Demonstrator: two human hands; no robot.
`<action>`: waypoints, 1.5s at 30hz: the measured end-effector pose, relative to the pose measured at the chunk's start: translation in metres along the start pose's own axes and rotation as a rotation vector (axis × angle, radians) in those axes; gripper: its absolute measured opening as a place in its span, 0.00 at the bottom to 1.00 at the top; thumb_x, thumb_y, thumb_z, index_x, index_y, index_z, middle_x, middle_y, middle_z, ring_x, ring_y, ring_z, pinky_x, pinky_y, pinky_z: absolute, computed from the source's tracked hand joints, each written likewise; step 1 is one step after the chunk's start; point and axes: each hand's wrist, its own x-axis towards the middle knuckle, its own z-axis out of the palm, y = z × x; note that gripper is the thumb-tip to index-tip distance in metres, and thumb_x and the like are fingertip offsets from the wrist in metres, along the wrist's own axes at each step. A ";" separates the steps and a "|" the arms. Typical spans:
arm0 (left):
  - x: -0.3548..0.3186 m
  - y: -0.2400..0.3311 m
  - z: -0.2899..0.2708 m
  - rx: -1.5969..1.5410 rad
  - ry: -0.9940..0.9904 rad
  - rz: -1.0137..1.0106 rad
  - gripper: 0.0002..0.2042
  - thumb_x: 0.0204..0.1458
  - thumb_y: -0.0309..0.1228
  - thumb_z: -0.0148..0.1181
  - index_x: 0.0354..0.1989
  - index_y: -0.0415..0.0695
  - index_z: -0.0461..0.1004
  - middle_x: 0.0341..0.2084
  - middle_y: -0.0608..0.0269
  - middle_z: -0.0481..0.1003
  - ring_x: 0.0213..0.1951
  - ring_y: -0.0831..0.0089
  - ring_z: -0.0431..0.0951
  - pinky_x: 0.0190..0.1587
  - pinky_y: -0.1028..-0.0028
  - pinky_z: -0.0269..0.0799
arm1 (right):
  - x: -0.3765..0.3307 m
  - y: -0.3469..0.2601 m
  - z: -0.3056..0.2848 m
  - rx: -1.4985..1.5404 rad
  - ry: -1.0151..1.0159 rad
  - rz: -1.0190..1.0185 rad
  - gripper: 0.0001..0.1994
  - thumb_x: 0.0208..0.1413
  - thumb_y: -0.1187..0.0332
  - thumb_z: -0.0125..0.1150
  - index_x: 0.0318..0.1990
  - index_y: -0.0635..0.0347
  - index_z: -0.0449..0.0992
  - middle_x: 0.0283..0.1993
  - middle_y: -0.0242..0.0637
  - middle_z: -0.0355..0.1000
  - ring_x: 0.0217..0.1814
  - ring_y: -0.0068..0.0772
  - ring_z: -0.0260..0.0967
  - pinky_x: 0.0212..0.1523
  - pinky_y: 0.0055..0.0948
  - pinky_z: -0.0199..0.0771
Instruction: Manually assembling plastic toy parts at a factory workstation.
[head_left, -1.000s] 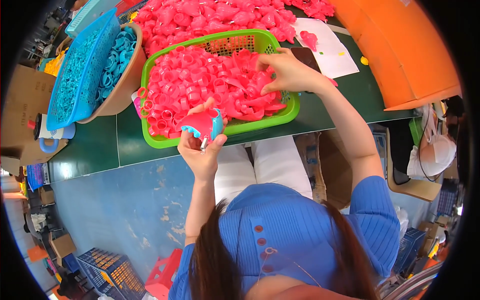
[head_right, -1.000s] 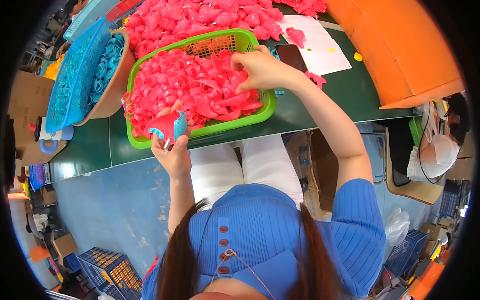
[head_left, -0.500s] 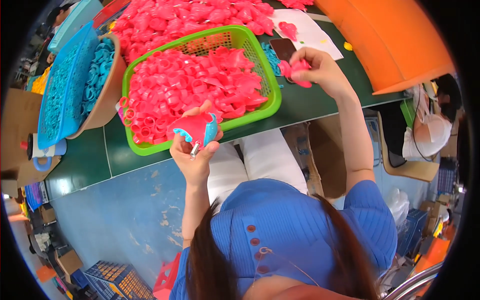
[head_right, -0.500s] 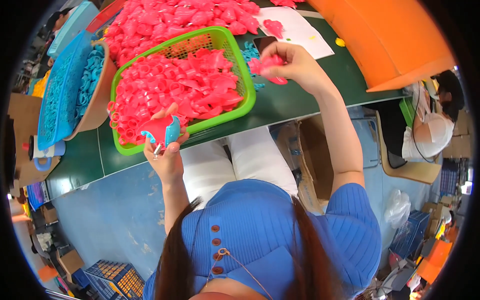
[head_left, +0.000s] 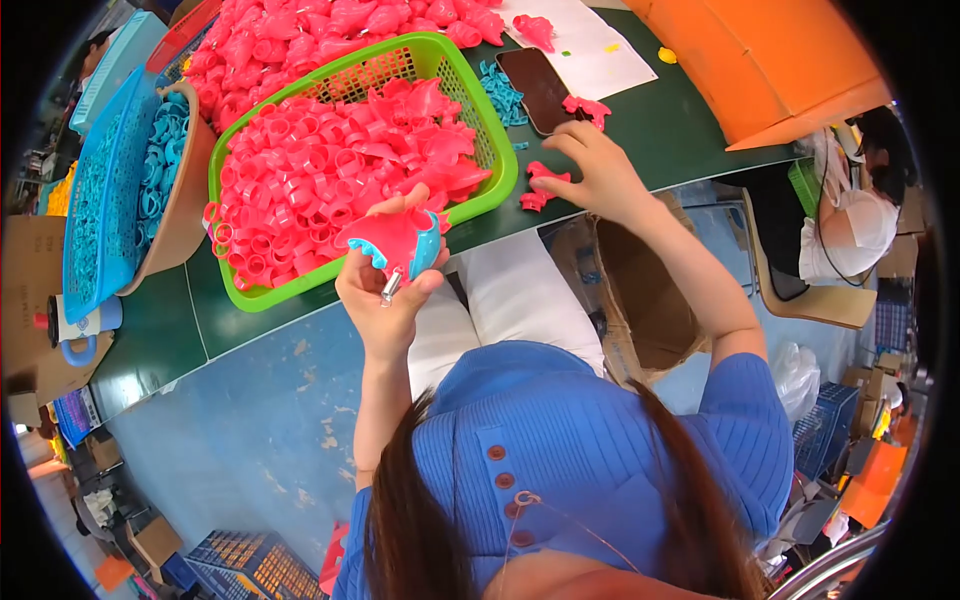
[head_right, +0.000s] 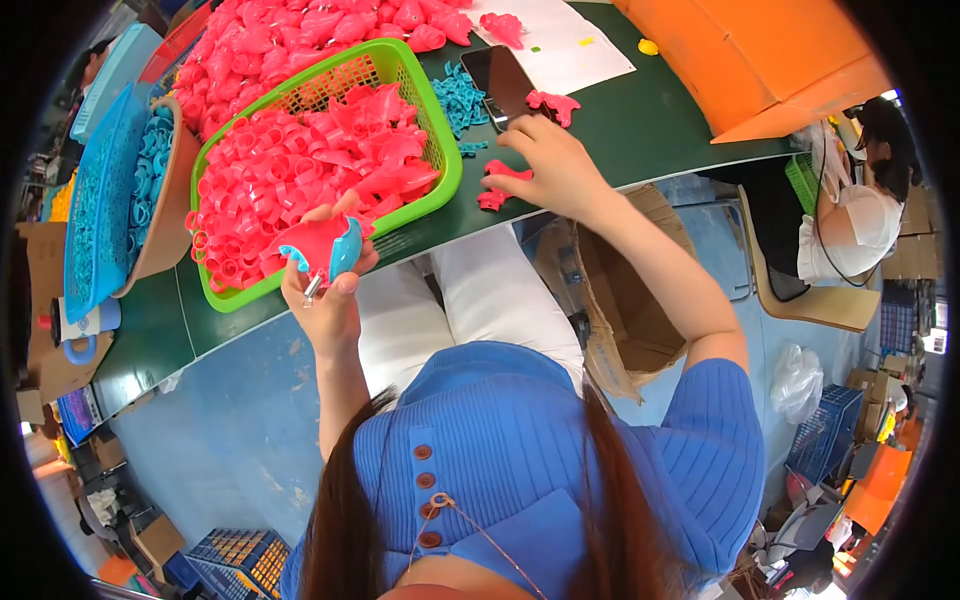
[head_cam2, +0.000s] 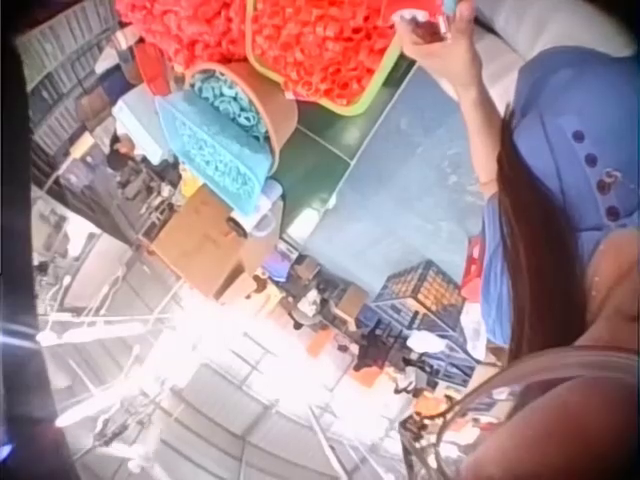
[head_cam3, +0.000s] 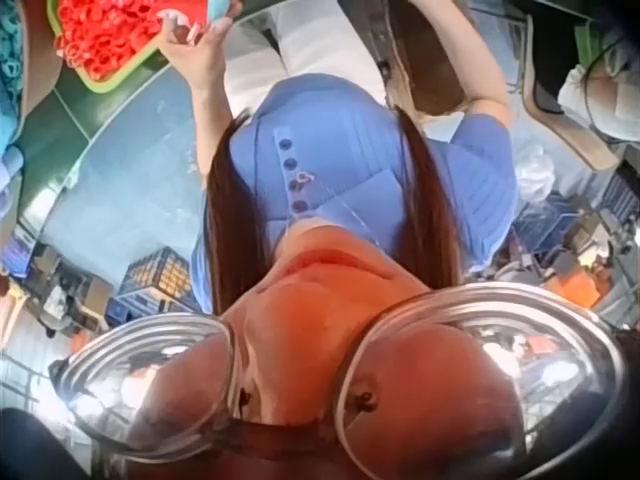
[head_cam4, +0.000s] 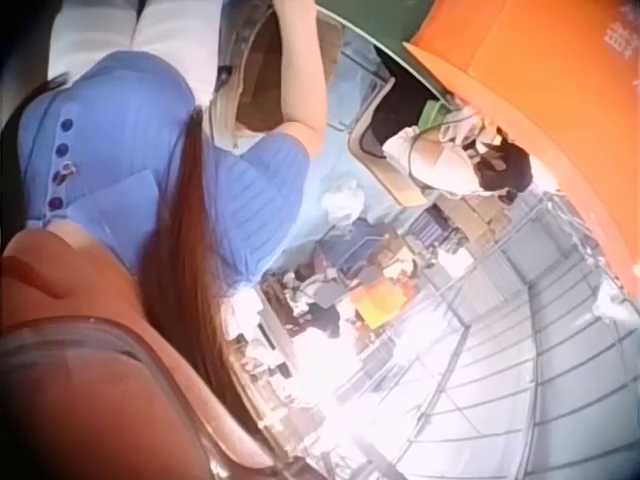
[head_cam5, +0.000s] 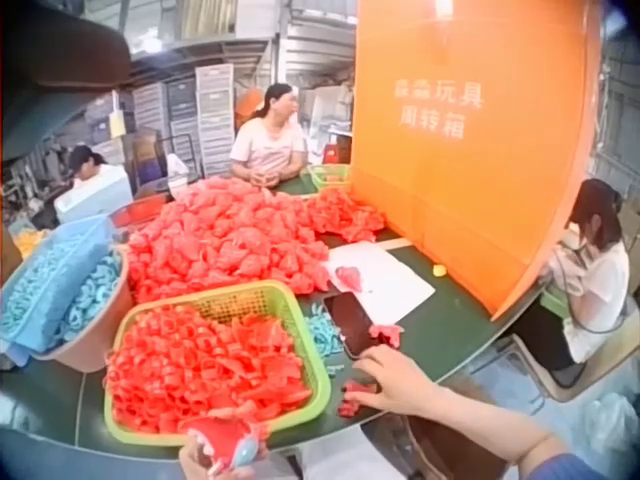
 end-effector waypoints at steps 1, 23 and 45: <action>0.001 -0.001 0.000 -0.005 -0.006 -0.011 0.33 0.34 0.29 0.71 0.50 0.33 0.62 0.49 0.42 0.65 0.40 0.71 0.74 0.40 0.74 0.74 | -0.004 -0.007 0.004 0.003 -0.001 0.000 0.16 0.42 0.63 0.63 0.36 0.61 0.71 0.41 0.40 0.66 0.40 0.41 0.65 0.38 0.34 0.67; 0.003 -0.016 0.000 -0.072 -0.127 -0.018 0.33 0.31 0.28 0.72 0.49 0.34 0.64 0.51 0.54 0.64 0.51 0.68 0.67 0.55 0.69 0.60 | -0.022 -0.010 0.033 -0.037 -0.003 0.267 0.18 0.42 0.68 0.63 0.45 0.56 0.74 0.45 0.44 0.69 0.44 0.38 0.66 0.41 0.30 0.69; 0.002 -0.008 0.002 0.044 -0.125 -0.085 0.26 0.33 0.21 0.68 0.46 0.36 0.67 0.36 0.64 0.72 0.35 0.79 0.73 0.38 0.79 0.71 | 0.054 -0.127 -0.053 0.603 -0.156 -0.125 0.22 0.36 0.71 0.66 0.44 0.62 0.74 0.46 0.42 0.70 0.46 0.33 0.65 0.49 0.29 0.62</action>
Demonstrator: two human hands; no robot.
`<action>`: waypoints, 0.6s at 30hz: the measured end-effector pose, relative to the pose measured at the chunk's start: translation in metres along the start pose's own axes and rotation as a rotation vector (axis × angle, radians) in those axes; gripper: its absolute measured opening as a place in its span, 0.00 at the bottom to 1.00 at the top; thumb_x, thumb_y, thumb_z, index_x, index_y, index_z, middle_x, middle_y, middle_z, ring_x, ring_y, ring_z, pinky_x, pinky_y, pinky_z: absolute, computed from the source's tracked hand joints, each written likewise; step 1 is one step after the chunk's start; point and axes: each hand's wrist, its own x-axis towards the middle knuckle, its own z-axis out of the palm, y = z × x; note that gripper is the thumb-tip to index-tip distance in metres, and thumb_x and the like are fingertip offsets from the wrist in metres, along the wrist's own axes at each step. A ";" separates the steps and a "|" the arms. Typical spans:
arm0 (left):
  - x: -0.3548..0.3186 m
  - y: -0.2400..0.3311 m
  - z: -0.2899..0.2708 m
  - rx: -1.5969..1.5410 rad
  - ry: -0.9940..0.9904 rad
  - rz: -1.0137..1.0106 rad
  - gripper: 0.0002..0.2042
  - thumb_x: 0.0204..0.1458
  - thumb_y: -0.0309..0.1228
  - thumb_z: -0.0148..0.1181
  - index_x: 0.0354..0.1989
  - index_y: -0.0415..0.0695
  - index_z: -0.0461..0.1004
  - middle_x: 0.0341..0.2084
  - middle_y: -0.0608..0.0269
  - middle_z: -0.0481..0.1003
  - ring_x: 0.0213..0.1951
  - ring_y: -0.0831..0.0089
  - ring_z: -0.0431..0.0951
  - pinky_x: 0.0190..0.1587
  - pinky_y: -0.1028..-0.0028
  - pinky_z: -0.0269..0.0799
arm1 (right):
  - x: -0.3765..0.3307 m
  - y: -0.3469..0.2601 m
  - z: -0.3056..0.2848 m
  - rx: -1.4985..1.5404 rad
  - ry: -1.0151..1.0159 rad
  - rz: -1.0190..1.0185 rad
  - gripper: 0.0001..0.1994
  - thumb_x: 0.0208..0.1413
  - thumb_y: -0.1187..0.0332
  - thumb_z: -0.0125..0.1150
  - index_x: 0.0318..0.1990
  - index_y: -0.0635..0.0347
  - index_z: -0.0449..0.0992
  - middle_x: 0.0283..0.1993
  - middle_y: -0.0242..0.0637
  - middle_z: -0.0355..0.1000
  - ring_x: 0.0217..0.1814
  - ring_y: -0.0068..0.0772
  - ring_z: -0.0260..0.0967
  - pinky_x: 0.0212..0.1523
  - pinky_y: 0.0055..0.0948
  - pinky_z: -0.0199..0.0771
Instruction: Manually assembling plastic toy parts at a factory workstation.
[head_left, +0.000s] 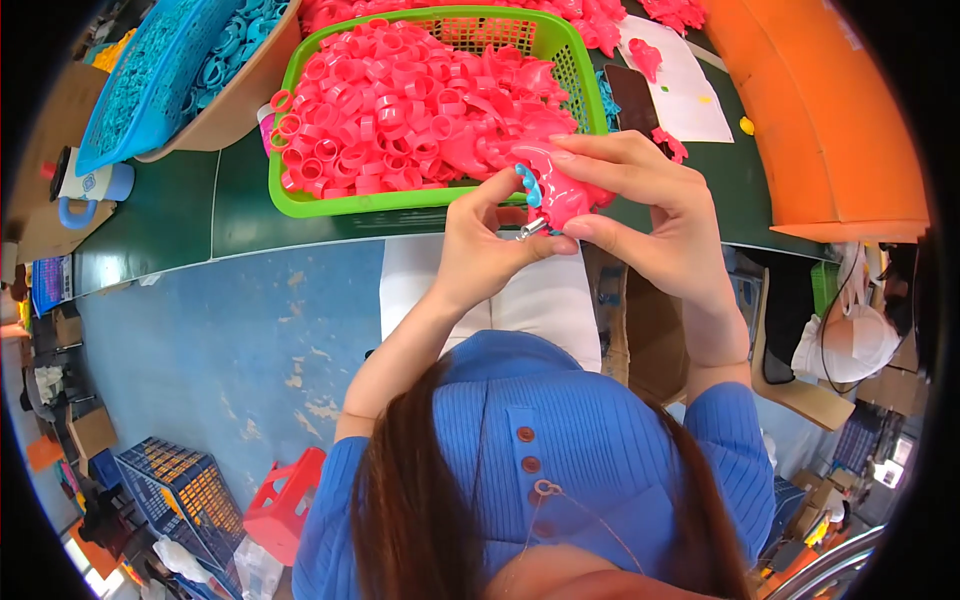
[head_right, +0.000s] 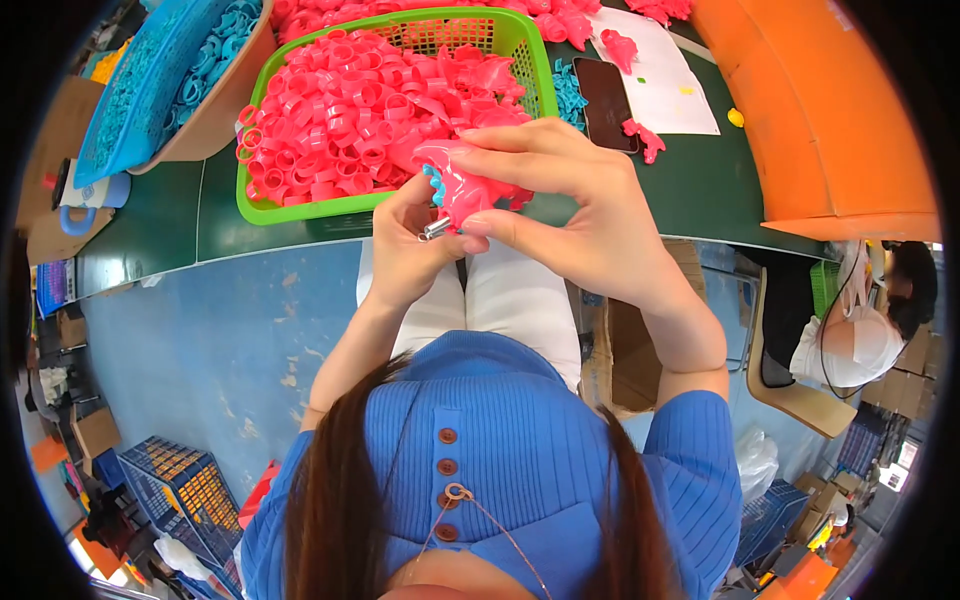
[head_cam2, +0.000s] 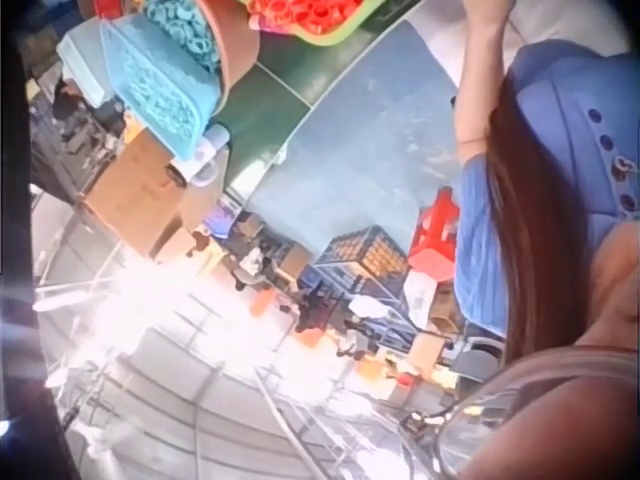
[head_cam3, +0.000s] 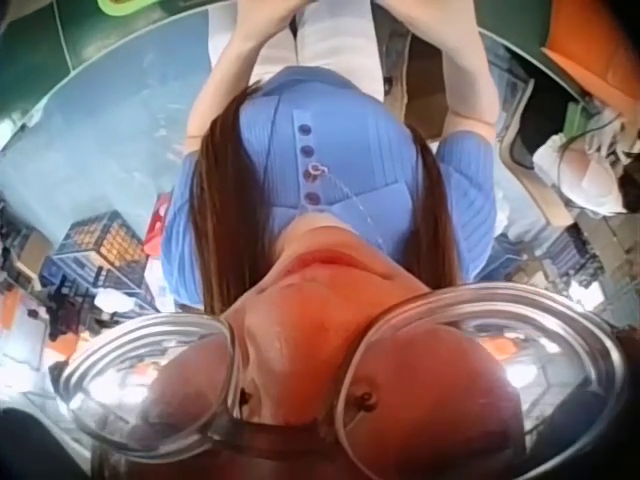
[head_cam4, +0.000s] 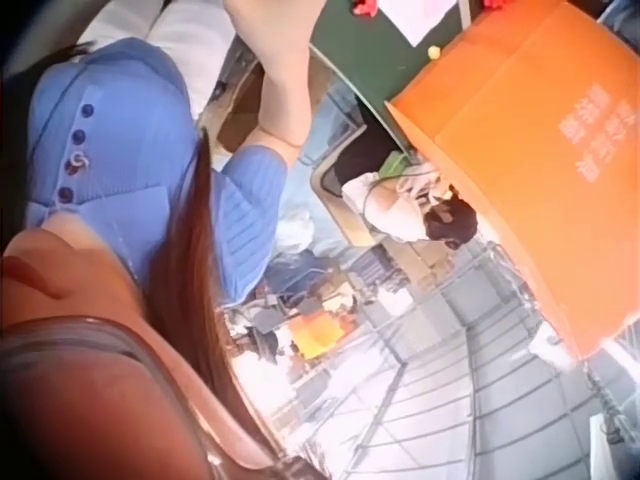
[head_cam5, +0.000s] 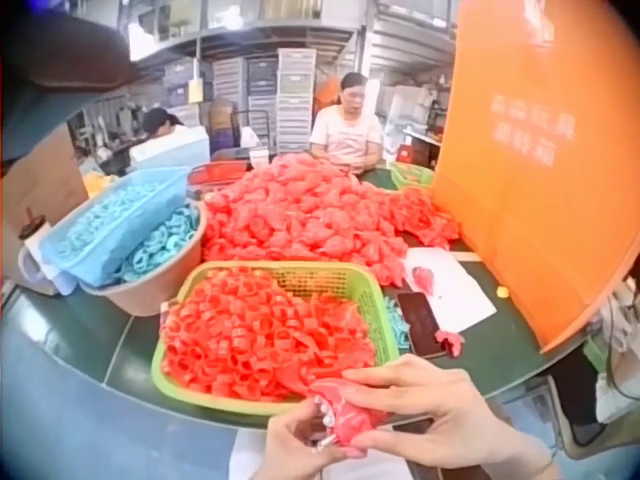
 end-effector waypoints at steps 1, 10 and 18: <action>0.000 0.001 0.000 -0.002 0.005 0.005 0.26 0.33 0.21 0.68 0.46 0.36 0.67 0.36 0.64 0.72 0.35 0.79 0.73 0.38 0.79 0.71 | 0.000 0.001 0.001 -0.001 -0.006 -0.004 0.22 0.36 0.71 0.66 0.44 0.62 0.74 0.46 0.42 0.70 0.46 0.33 0.65 0.49 0.29 0.62; -0.002 -0.002 -0.001 -0.005 0.010 0.013 0.27 0.33 0.24 0.69 0.46 0.36 0.68 0.38 0.63 0.71 0.39 0.79 0.72 0.39 0.78 0.69 | -0.001 0.002 0.002 0.032 -0.031 0.027 0.21 0.36 0.73 0.65 0.44 0.63 0.74 0.46 0.42 0.71 0.46 0.33 0.65 0.49 0.29 0.62; -0.001 -0.001 -0.003 0.010 0.010 0.010 0.25 0.33 0.27 0.70 0.44 0.37 0.69 0.36 0.66 0.72 0.38 0.81 0.71 0.38 0.79 0.68 | 0.000 0.002 0.003 0.023 -0.034 0.028 0.21 0.35 0.73 0.65 0.43 0.62 0.75 0.45 0.42 0.71 0.46 0.33 0.66 0.49 0.29 0.62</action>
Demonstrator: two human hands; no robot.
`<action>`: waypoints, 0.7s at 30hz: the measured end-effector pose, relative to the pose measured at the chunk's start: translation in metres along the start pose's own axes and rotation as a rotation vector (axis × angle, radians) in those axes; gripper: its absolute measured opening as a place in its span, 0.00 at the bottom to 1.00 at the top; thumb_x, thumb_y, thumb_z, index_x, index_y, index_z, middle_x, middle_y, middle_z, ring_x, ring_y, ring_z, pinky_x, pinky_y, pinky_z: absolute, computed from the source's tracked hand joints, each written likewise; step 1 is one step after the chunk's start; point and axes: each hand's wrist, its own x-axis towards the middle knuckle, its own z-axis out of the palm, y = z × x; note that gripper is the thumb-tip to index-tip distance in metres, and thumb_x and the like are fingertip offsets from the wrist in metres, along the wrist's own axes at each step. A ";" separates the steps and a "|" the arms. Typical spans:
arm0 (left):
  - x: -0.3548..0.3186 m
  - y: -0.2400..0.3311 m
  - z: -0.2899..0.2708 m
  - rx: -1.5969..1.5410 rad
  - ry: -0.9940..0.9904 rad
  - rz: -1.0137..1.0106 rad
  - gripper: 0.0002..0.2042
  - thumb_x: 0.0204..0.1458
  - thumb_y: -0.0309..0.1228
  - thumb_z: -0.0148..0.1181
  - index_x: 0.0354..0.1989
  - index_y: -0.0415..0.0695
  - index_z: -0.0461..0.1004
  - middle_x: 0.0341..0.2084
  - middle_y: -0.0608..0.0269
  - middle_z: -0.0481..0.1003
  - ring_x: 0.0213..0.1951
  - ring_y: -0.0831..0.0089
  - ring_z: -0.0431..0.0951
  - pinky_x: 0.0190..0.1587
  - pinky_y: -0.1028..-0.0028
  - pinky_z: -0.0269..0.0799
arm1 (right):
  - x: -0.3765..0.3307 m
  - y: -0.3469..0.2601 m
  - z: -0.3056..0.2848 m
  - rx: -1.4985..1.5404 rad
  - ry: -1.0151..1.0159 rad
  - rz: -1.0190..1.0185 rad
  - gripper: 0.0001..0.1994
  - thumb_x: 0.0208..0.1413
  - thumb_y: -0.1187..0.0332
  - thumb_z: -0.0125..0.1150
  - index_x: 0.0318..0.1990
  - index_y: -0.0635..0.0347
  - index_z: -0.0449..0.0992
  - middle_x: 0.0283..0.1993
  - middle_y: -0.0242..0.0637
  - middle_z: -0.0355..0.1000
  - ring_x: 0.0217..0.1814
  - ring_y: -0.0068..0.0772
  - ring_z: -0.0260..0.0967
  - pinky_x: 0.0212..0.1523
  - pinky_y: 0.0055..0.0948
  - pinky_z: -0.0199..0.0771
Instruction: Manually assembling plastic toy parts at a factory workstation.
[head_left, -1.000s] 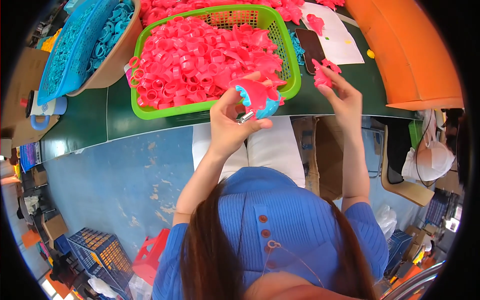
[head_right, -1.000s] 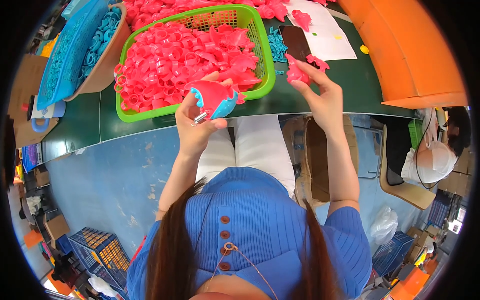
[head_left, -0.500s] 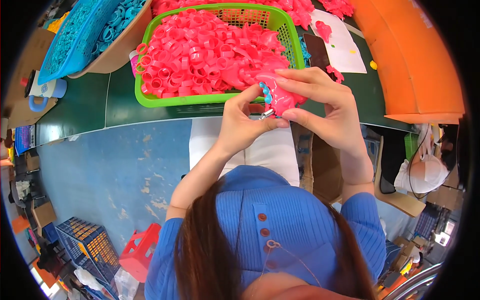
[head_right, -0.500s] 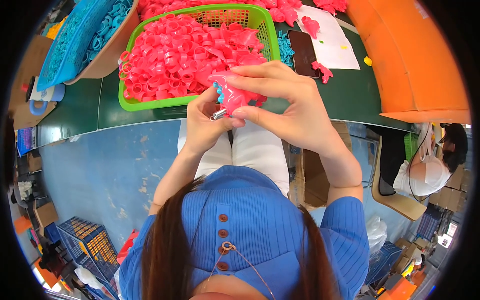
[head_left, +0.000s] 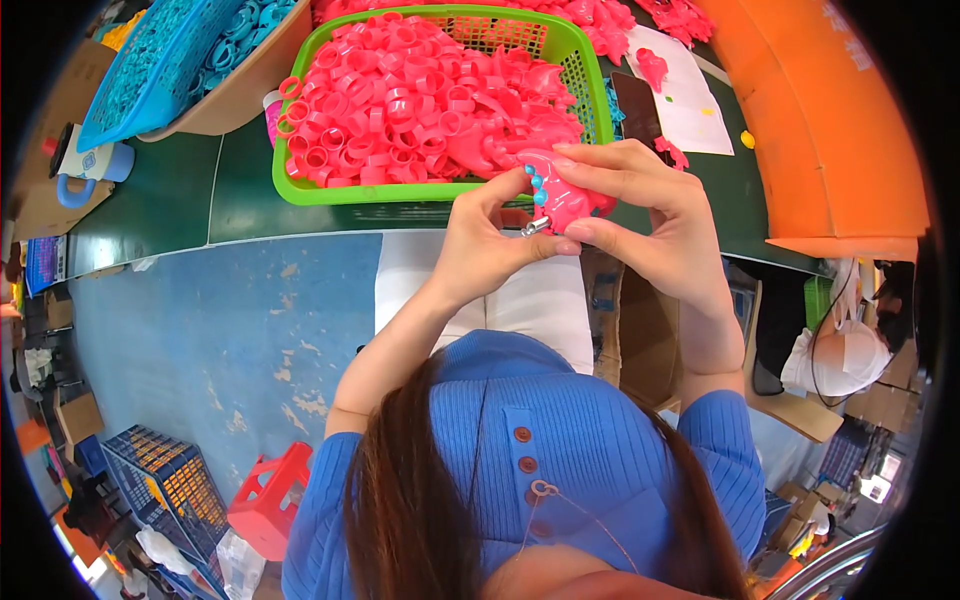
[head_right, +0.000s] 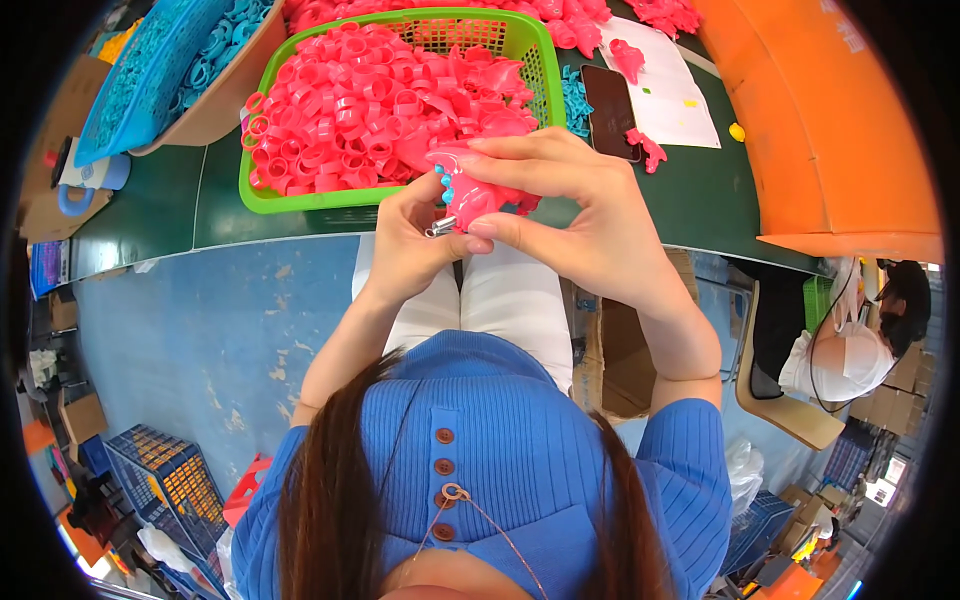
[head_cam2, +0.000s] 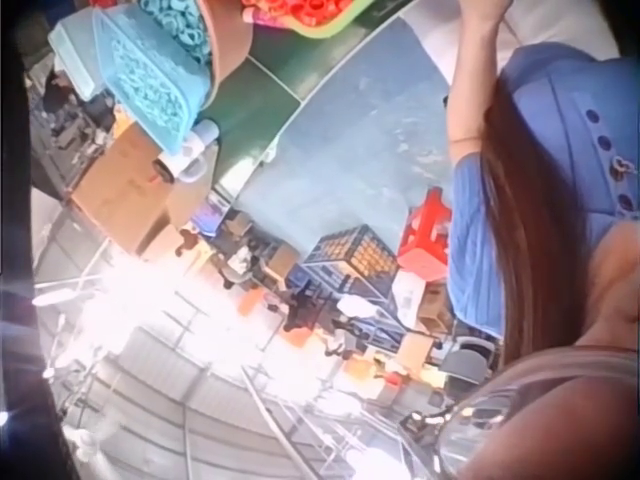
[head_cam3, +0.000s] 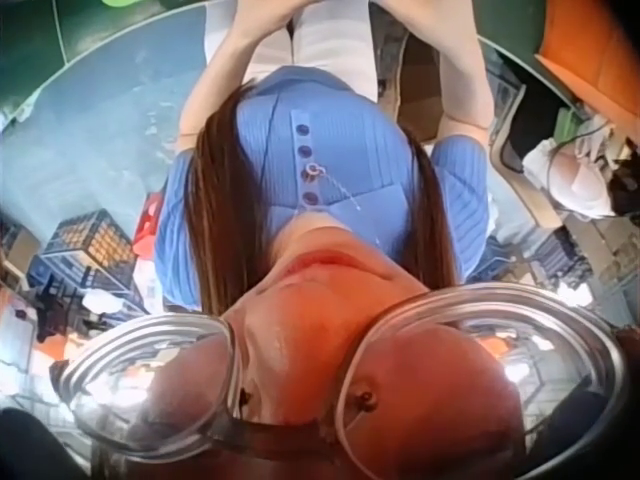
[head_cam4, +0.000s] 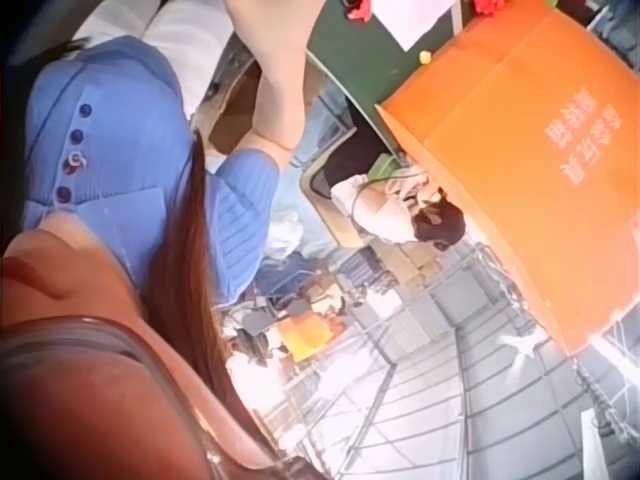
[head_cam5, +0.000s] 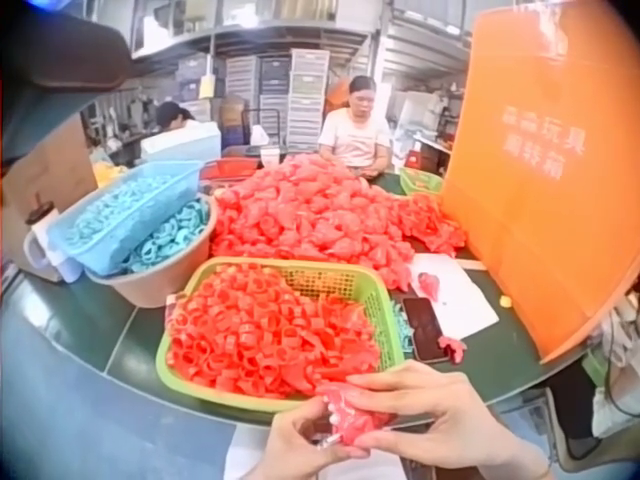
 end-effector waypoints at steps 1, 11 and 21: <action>0.000 0.000 -0.001 0.000 0.003 0.001 0.25 0.33 0.27 0.70 0.44 0.37 0.69 0.36 0.66 0.72 0.38 0.81 0.71 0.38 0.79 0.68 | 0.000 0.000 0.000 0.000 -0.003 -0.001 0.21 0.35 0.73 0.65 0.43 0.62 0.75 0.45 0.42 0.71 0.46 0.33 0.66 0.49 0.29 0.62; 0.001 -0.005 -0.010 0.154 -0.014 -0.022 0.23 0.33 0.29 0.70 0.41 0.39 0.70 0.33 0.70 0.71 0.36 0.85 0.69 0.34 0.82 0.67 | -0.002 0.006 0.012 -0.066 0.026 -0.037 0.19 0.38 0.73 0.63 0.44 0.60 0.75 0.47 0.42 0.70 0.46 0.35 0.65 0.48 0.31 0.63; 0.002 0.009 -0.001 -0.234 -0.027 -0.121 0.19 0.41 0.27 0.66 0.41 0.34 0.69 0.35 0.63 0.72 0.37 0.80 0.72 0.40 0.78 0.70 | -0.003 0.013 0.008 -0.064 -0.062 -0.147 0.28 0.40 0.69 0.64 0.53 0.60 0.67 0.53 0.43 0.60 0.50 0.40 0.60 0.48 0.33 0.63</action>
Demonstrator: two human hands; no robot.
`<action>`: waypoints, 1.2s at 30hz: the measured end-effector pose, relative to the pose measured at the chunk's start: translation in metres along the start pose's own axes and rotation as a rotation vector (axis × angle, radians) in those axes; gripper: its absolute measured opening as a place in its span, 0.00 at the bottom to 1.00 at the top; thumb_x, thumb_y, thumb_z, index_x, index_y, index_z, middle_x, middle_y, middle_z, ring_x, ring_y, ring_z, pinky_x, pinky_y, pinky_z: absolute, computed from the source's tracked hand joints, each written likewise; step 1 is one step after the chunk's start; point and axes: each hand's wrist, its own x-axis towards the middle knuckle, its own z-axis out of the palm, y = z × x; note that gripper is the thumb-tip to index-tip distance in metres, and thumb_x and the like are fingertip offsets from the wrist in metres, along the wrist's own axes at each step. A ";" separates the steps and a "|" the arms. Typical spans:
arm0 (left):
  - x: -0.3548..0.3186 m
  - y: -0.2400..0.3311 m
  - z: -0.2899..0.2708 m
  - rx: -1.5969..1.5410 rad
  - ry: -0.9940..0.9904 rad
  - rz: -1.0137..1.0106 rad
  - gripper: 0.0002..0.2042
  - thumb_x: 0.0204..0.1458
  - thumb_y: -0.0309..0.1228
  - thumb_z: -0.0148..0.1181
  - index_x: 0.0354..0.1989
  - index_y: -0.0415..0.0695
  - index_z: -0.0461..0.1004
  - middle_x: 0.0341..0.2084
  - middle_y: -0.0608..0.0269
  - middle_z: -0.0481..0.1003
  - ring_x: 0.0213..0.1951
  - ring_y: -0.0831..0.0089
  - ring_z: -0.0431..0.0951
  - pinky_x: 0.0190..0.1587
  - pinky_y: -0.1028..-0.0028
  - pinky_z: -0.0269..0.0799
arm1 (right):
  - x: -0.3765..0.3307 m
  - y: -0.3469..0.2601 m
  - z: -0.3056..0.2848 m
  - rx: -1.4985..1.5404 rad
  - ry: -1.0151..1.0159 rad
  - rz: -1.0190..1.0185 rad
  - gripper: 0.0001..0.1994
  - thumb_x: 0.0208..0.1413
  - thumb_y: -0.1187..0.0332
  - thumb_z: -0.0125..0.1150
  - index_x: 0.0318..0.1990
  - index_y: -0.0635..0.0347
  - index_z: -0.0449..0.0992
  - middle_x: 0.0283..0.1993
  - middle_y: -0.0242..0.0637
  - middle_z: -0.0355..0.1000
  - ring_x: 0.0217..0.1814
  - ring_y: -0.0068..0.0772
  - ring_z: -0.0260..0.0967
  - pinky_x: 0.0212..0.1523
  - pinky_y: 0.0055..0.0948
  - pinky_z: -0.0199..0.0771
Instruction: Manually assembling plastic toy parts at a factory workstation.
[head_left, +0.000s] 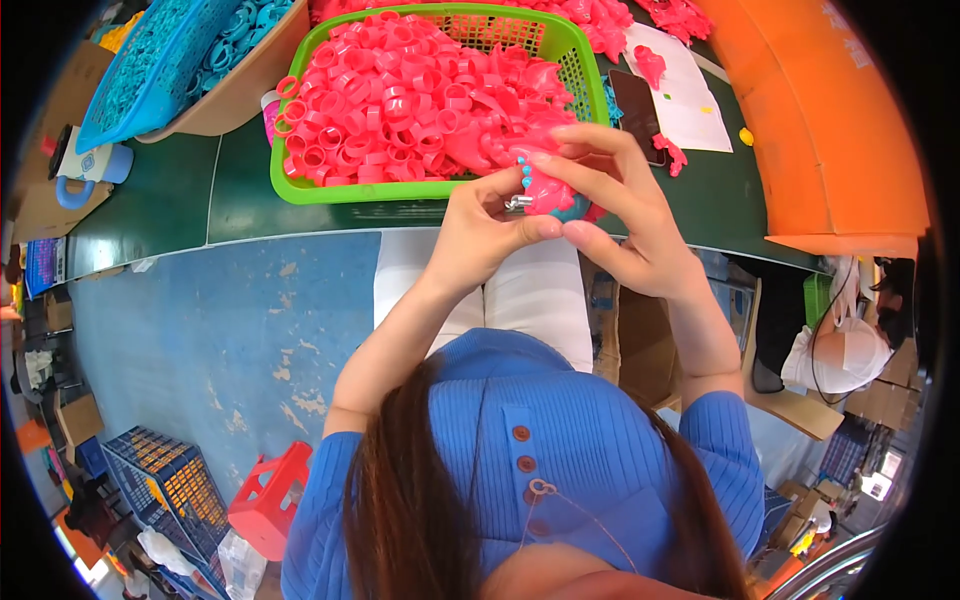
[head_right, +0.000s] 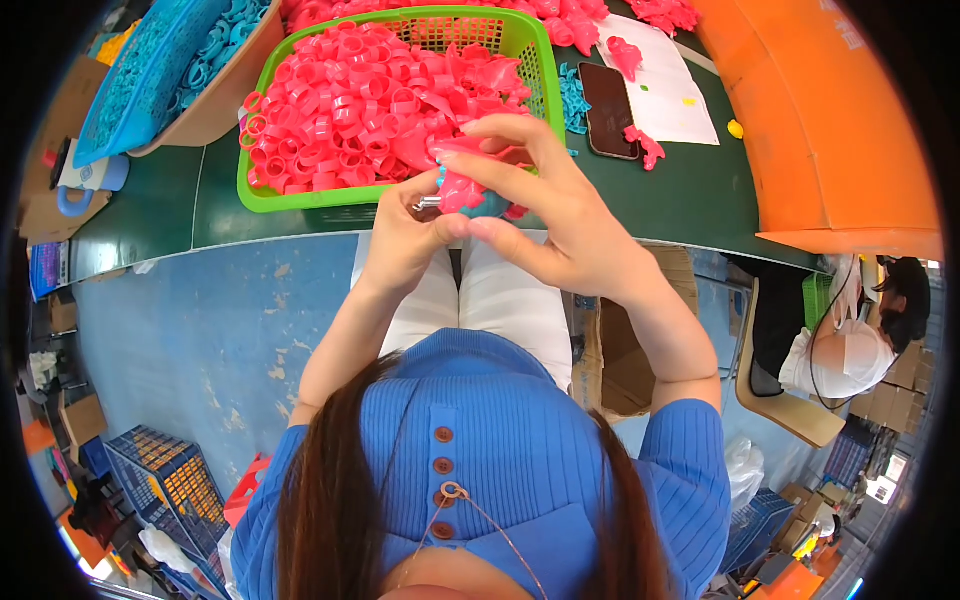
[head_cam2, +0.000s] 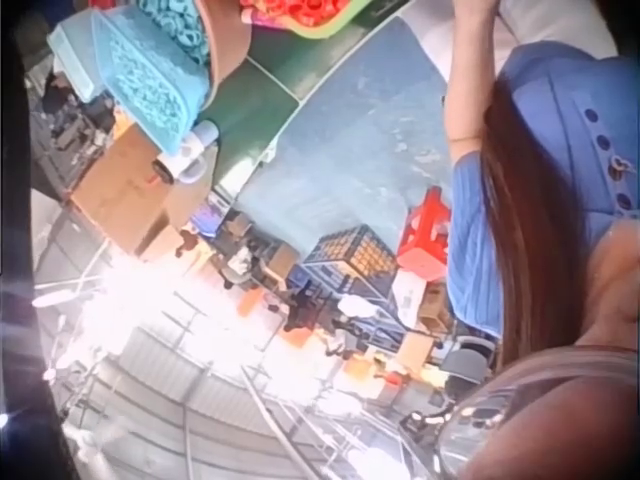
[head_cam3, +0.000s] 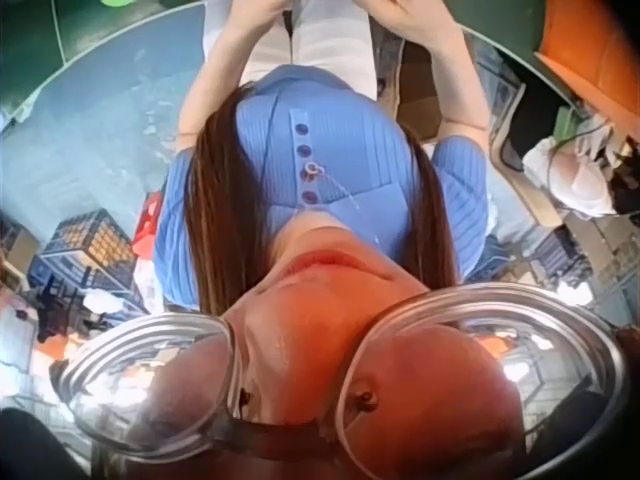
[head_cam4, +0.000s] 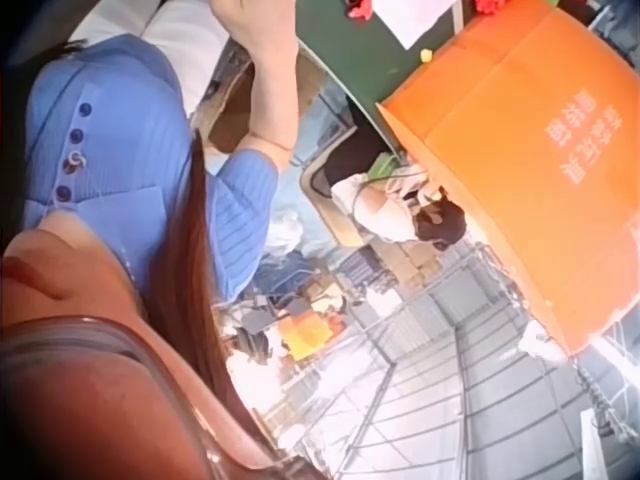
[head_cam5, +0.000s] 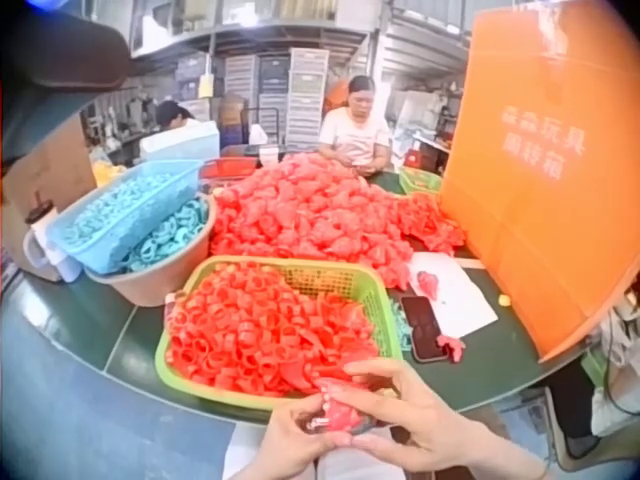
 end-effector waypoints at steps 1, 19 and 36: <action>0.000 -0.002 0.000 0.001 -0.004 -0.003 0.19 0.41 0.27 0.66 0.41 0.34 0.69 0.35 0.63 0.72 0.37 0.80 0.72 0.40 0.78 0.70 | 0.000 -0.001 0.000 -0.001 0.005 0.002 0.28 0.40 0.69 0.64 0.53 0.60 0.67 0.53 0.43 0.60 0.50 0.40 0.60 0.48 0.33 0.63; 0.002 0.017 0.005 0.414 -0.078 0.358 0.30 0.31 0.21 0.69 0.49 0.36 0.67 0.51 0.49 0.64 0.53 0.65 0.65 0.54 0.70 0.64 | -0.009 -0.001 0.002 0.015 0.175 -0.030 0.29 0.29 0.74 0.73 0.45 0.67 0.68 0.47 0.45 0.68 0.49 0.36 0.68 0.48 0.28 0.69; 0.002 0.009 0.012 0.148 0.057 0.194 0.29 0.38 0.22 0.65 0.52 0.33 0.61 0.53 0.49 0.63 0.51 0.67 0.67 0.52 0.70 0.65 | -0.010 0.008 0.007 0.079 0.279 -0.062 0.31 0.31 0.72 0.73 0.48 0.69 0.67 0.46 0.45 0.69 0.45 0.34 0.69 0.45 0.28 0.69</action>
